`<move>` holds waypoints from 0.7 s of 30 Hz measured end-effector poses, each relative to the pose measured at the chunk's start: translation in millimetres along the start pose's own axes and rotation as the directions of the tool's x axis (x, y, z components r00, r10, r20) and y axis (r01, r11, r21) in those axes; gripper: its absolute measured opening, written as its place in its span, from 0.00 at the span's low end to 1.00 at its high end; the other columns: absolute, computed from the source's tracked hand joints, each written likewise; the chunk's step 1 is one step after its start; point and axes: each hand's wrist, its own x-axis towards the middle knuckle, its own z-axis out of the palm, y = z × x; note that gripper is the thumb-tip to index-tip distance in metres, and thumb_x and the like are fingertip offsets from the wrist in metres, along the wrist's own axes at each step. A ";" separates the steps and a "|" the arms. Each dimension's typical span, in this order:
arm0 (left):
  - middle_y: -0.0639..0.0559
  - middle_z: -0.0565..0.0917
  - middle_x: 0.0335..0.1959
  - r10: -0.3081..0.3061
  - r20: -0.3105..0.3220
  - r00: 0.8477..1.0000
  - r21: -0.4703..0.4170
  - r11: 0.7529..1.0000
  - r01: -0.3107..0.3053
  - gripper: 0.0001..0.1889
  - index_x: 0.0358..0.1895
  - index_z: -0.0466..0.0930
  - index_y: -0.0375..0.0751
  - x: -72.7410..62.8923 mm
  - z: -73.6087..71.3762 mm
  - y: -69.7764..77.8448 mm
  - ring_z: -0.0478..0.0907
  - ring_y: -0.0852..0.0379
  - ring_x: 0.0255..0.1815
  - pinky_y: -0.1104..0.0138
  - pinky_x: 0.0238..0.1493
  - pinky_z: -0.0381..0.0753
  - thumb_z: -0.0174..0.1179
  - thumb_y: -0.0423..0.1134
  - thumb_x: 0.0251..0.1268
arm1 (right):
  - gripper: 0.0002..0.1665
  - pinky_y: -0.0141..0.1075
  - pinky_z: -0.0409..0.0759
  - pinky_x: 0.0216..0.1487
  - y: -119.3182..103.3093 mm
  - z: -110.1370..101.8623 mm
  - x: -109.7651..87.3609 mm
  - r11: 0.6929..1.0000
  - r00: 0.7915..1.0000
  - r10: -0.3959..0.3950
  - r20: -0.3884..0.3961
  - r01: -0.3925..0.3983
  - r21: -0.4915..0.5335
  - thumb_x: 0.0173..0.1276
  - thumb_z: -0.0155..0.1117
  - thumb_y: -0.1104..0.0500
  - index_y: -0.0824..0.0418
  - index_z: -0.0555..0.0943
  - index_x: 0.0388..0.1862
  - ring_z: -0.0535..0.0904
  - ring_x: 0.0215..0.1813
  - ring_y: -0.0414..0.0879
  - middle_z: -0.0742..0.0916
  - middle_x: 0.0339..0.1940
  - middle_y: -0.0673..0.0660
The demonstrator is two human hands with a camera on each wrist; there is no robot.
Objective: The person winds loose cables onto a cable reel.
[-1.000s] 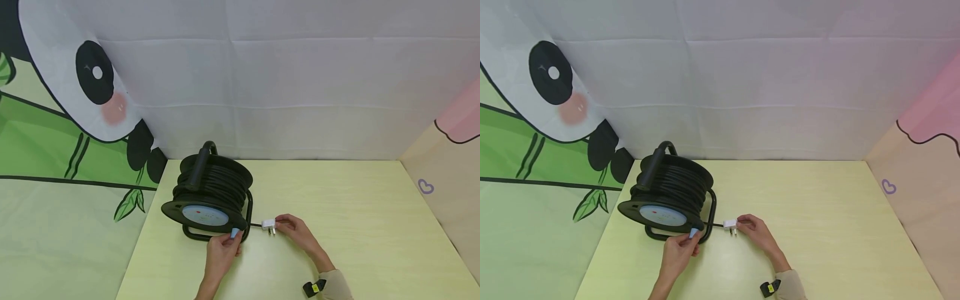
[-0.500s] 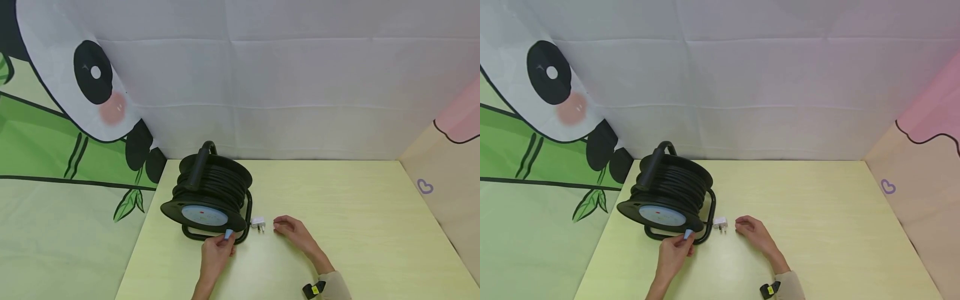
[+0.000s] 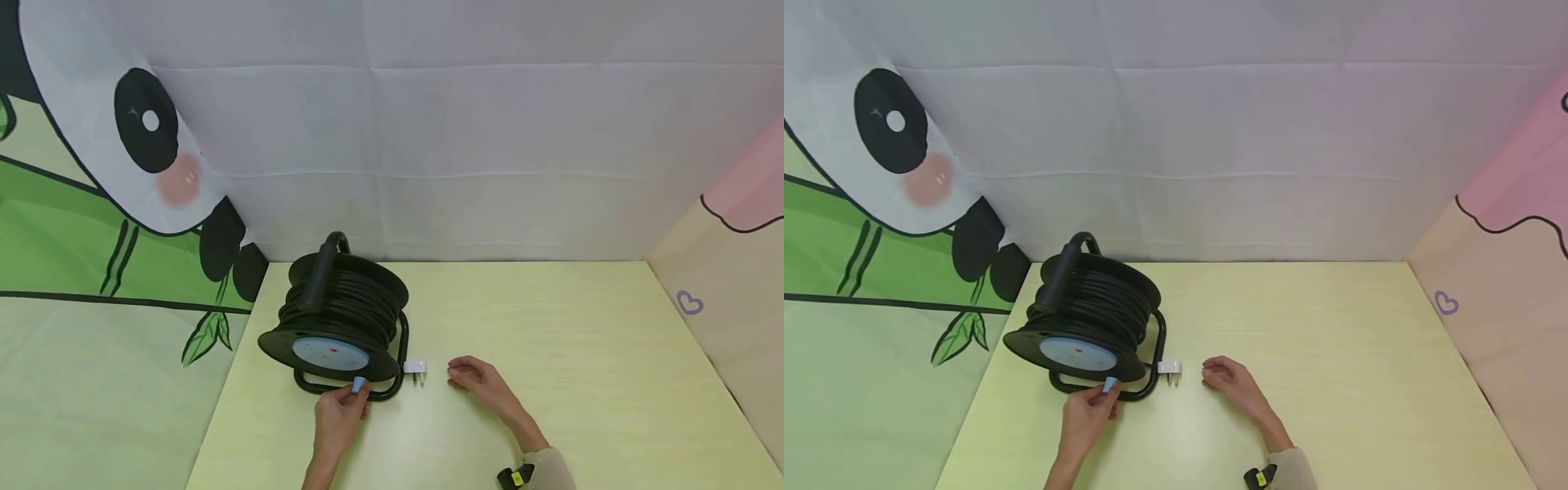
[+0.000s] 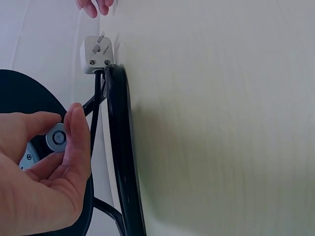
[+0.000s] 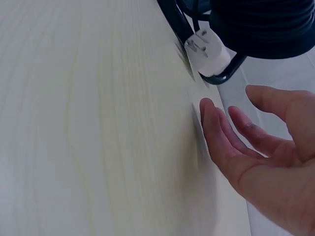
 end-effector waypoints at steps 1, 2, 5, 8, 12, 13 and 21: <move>0.41 0.86 0.19 -0.001 -0.001 1.000 0.003 1.000 0.001 0.11 0.31 0.90 0.30 0.3 -0.7 -0.7 0.85 0.53 0.18 0.74 0.24 0.83 0.71 0.37 0.66 | 0.24 0.38 0.84 0.60 0.3 2.3 1.1 1.000 1.000 -0.005 0.015 0.005 0.004 0.79 0.61 0.61 0.78 0.72 0.64 0.84 0.57 0.61 0.83 0.57 0.74; 0.42 0.86 0.19 -0.003 -0.002 1.000 0.005 1.000 0.003 0.11 0.31 0.90 0.31 0.5 -1.4 -1.0 0.85 0.54 0.18 0.74 0.24 0.83 0.71 0.37 0.66 | 0.25 0.39 0.84 0.60 0.6 5.0 2.3 1.000 0.999 -0.011 0.031 0.010 0.010 0.80 0.60 0.61 0.79 0.72 0.65 0.84 0.58 0.62 0.82 0.58 0.75; 0.42 0.86 0.19 -0.011 0.002 1.000 0.008 1.000 0.011 0.11 0.32 0.90 0.30 1.3 -3.1 -1.5 0.85 0.55 0.18 0.74 0.23 0.82 0.71 0.38 0.66 | 0.26 0.39 0.84 0.61 1.6 14.2 5.9 1.000 0.998 -0.020 0.061 0.019 0.021 0.80 0.59 0.61 0.79 0.70 0.67 0.82 0.60 0.64 0.81 0.60 0.75; 0.43 0.86 0.19 -0.015 0.002 1.000 0.013 1.000 0.015 0.11 0.33 0.90 0.31 1.5 -5.0 -1.7 0.85 0.54 0.18 0.74 0.23 0.82 0.71 0.38 0.67 | 0.27 0.40 0.83 0.61 3.1 21.7 9.4 0.999 0.995 -0.039 0.095 0.036 0.039 0.81 0.58 0.62 0.80 0.68 0.69 0.81 0.61 0.66 0.79 0.61 0.76; 0.42 0.86 0.19 -0.006 -0.010 1.000 0.014 1.000 0.007 0.11 0.32 0.91 0.31 2.2 -7.1 -4.2 0.85 0.51 0.19 0.73 0.23 0.83 0.70 0.38 0.67 | 0.26 0.39 0.84 0.61 2.4 28.2 12.5 0.997 0.988 -0.072 0.139 0.069 0.030 0.82 0.55 0.63 0.78 0.67 0.71 0.81 0.61 0.67 0.79 0.63 0.76; 0.42 0.86 0.19 -0.004 -0.016 1.000 0.014 1.000 0.004 0.11 0.32 0.91 0.31 2.5 -7.6 -4.9 0.85 0.51 0.18 0.73 0.23 0.83 0.71 0.37 0.67 | 0.26 0.39 0.84 0.60 1.7 29.6 13.1 0.997 0.985 -0.082 0.152 0.079 0.024 0.83 0.54 0.63 0.78 0.66 0.72 0.81 0.60 0.67 0.78 0.64 0.76; 0.43 0.87 0.19 0.000 -0.042 0.999 0.032 1.000 0.001 0.09 0.33 0.91 0.33 5.8 -13.4 -10.0 0.85 0.54 0.18 0.74 0.23 0.82 0.71 0.37 0.66 | 0.26 0.44 0.85 0.59 -1.7 37.0 16.4 0.989 0.968 -0.147 0.205 0.150 0.002 0.83 0.52 0.64 0.77 0.65 0.73 0.81 0.58 0.69 0.77 0.65 0.77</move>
